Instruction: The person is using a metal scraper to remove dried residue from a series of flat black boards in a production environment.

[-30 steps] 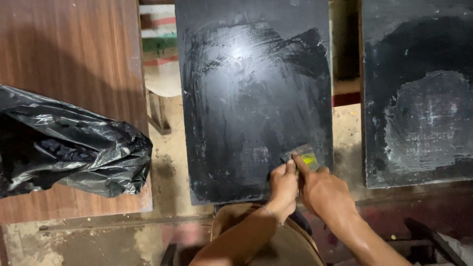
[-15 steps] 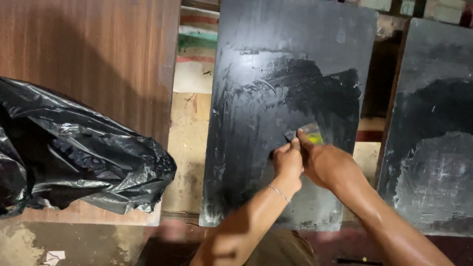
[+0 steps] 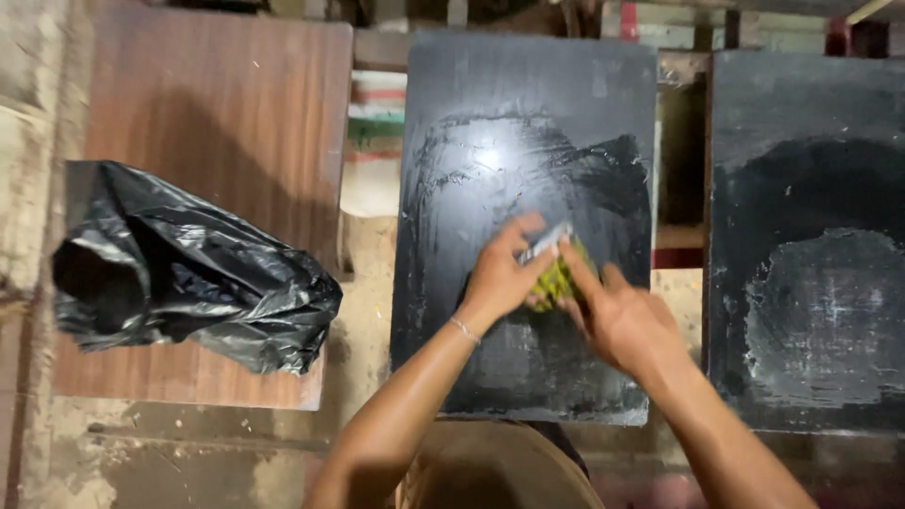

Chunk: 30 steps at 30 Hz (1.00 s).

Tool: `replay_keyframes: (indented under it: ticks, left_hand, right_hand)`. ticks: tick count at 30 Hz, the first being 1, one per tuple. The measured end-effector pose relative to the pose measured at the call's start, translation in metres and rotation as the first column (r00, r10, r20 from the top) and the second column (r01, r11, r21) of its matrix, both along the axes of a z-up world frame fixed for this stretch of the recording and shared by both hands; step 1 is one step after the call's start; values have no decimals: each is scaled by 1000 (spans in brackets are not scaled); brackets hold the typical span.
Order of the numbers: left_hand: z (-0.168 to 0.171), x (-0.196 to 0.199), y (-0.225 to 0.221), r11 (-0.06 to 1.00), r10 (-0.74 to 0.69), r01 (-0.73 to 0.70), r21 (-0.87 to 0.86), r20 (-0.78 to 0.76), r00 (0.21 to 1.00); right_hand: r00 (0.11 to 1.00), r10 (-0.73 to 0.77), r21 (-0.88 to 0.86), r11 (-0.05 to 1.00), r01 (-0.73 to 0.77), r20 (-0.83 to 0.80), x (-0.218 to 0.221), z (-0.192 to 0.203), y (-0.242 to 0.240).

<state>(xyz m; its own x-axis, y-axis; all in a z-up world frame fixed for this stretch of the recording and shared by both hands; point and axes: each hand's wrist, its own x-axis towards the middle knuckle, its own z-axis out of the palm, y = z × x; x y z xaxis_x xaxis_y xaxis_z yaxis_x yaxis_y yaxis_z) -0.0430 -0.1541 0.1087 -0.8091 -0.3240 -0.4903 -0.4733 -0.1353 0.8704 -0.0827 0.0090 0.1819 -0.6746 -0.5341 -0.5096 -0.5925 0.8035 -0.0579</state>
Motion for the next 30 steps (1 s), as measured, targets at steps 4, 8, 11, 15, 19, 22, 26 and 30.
replay_keyframes:
  ticks: [4,8,11,15,19,22,26,30]
  left_hand:
    - [-25,40,20,913,-226,184,-364,-76,971]
    - [-21,75,29,692,-363,92,-716,-235,902]
    - [-1,99,11,486,-389,175,-856,-32,921]
    - [45,139,-77,342,-352,190,-920,62,934]
    - [111,176,-204,-33,-136,208,-978,211,968]
    - [146,184,-258,-146,39,638,-756,640,767]
    - [132,189,-300,-57,-16,579,-813,581,814]
    - [137,183,-296,-65,88,630,-774,625,776]
  right_hand:
    - [1000,11,-61,998,-12,-16,48,-5,37]
    - [994,13,-160,987,-30,-109,86,-32,54]
    - [987,-159,-103,982,157,-5,98,-30,55]
    - [916,-386,-330,856,399,107,95,-18,75]
    - [891,-434,-326,830,453,134,87,-17,108]
    - [809,-566,-188,787,587,156,82,-5,112]
    - [837,-548,-330,791,514,-10,85,-44,139]
    - [821,-556,-366,796,482,-127,88,-44,147]
